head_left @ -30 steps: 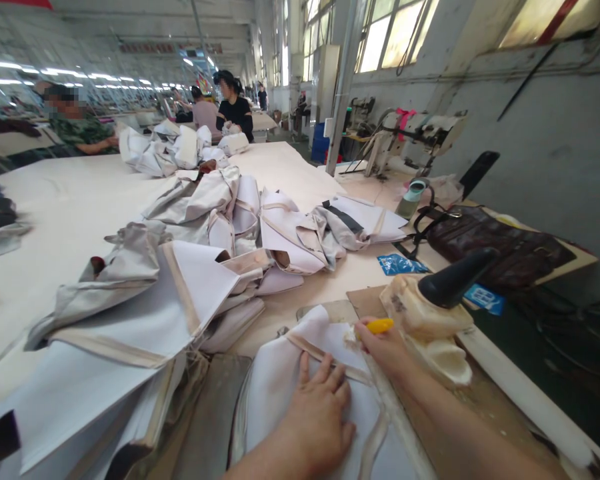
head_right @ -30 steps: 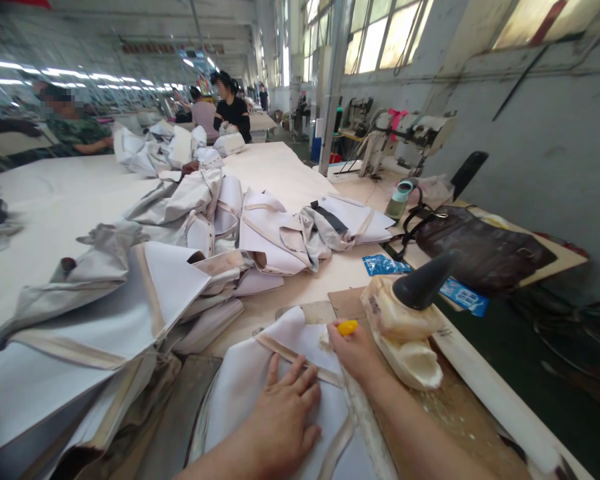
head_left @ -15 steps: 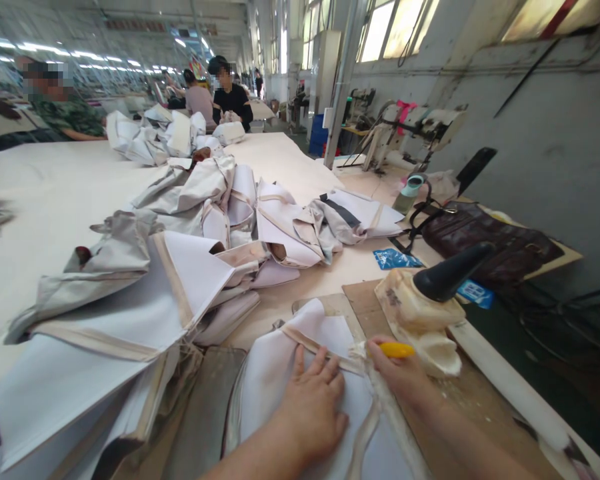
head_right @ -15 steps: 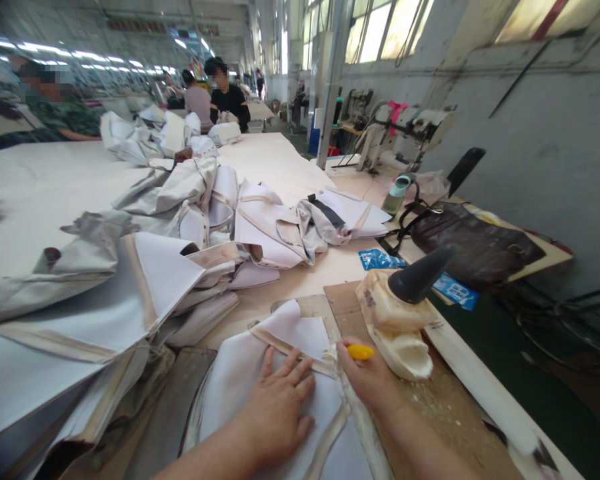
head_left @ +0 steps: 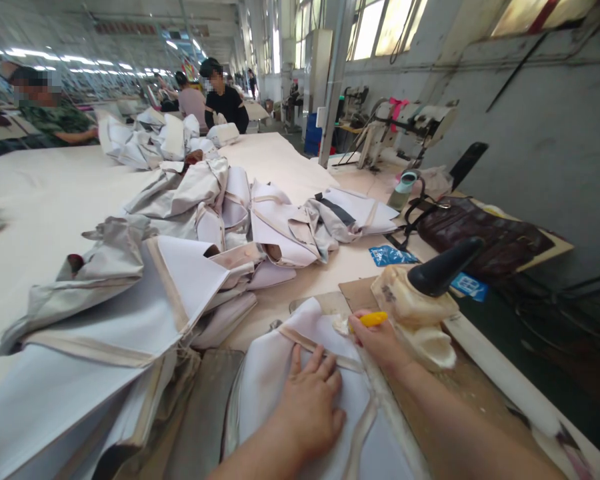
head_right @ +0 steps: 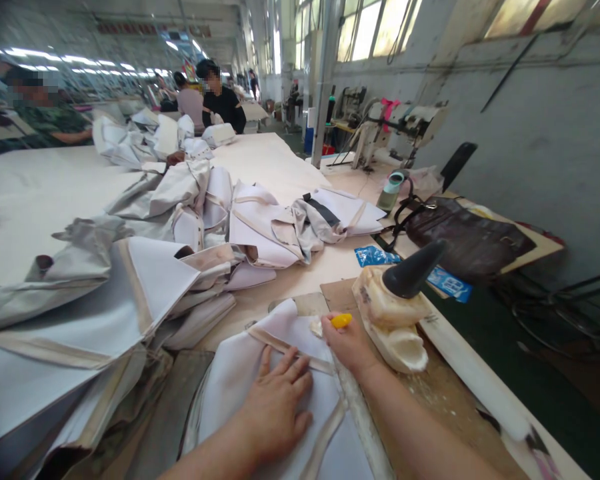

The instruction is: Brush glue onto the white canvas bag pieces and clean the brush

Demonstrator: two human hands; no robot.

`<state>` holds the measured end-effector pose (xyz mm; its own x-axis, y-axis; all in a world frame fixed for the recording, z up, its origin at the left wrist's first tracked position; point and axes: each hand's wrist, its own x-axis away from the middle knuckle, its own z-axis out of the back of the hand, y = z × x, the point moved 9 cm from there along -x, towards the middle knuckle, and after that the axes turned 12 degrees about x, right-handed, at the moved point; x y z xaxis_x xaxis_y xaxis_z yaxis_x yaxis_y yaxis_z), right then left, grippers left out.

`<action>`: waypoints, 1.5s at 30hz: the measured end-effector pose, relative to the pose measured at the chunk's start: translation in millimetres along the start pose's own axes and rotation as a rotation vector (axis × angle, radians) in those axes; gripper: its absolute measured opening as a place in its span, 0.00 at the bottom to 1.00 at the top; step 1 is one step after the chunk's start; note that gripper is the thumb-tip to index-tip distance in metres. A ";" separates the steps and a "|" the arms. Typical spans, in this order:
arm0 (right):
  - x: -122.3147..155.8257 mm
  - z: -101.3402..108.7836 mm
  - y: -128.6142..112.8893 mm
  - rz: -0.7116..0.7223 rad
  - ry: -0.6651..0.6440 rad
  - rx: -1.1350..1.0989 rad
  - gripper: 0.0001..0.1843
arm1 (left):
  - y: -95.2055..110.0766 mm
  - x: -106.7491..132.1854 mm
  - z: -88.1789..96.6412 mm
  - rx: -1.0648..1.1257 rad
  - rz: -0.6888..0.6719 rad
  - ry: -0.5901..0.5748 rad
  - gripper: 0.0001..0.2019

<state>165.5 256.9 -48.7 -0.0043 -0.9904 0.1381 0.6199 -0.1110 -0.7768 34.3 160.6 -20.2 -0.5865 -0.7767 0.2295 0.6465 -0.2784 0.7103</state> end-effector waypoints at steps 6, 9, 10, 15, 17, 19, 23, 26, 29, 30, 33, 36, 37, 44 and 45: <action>71.4 21.1 13.4 -0.116 -0.092 0.045 0.14 | 0.1 -0.9 -3.4 -0.023 0.003 -0.012 0.24; 73.7 26.3 6.4 -0.014 -0.014 0.065 0.14 | 0.5 -0.7 -4.5 -0.070 -0.002 -0.007 0.24; 72.6 27.7 6.0 0.001 0.020 0.071 0.14 | 0.6 -0.7 -4.8 -0.092 -0.004 -0.006 0.23; 77.6 18.4 11.6 -0.016 -0.036 0.067 0.16 | 2.6 -2.2 -2.7 -0.163 -0.023 0.004 0.24; 81.5 21.7 12.2 -0.022 0.000 0.085 0.16 | 6.7 -1.9 -1.7 -0.172 -0.017 0.010 0.23; 84.2 27.0 13.0 -0.040 0.058 0.103 0.16 | 16.6 1.3 -3.2 -0.186 -0.028 0.019 0.20; 99.7 22.3 19.7 -0.095 -0.005 0.064 0.16 | 44.5 18.8 -28.7 -0.127 -0.122 -0.099 0.16; 129.8 20.8 30.0 -0.130 -0.072 0.073 0.15 | 49.3 32.1 -45.0 -0.077 -0.131 -0.146 0.21; 153.1 21.9 31.0 -0.071 -0.111 0.150 0.16 | 45.6 36.5 -47.9 -0.063 -0.130 -0.122 0.22; 153.7 21.6 28.3 -0.039 -0.116 0.167 0.16 | 44.5 36.5 -48.1 -0.062 -0.130 -0.121 0.22; 131.2 22.7 12.7 0.056 -0.047 0.166 0.16 | 44.4 35.4 -46.1 -0.075 -0.137 -0.106 0.20; 101.2 23.6 -1.0 0.111 0.042 0.141 0.16 | 46.4 35.1 -44.4 -0.083 -0.143 -0.090 0.19; 97.7 23.2 -2.2 0.114 0.052 0.138 0.16 | 46.7 35.2 -44.1 -0.083 -0.144 -0.085 0.19; 171.2 20.2 23.1 0.011 -0.122 0.192 0.17 | 45.0 37.8 -44.7 -0.072 -0.164 -0.052 0.18; 177.0 21.6 26.4 -0.027 -0.136 0.174 0.17 | 44.7 38.2 -45.0 -0.072 -0.166 -0.050 0.18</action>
<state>198.1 80.5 -31.5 0.0759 -0.9657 0.2483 0.7471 -0.1098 -0.6556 62.7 93.0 -9.7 -0.7103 -0.6883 0.1471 0.5710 -0.4413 0.6923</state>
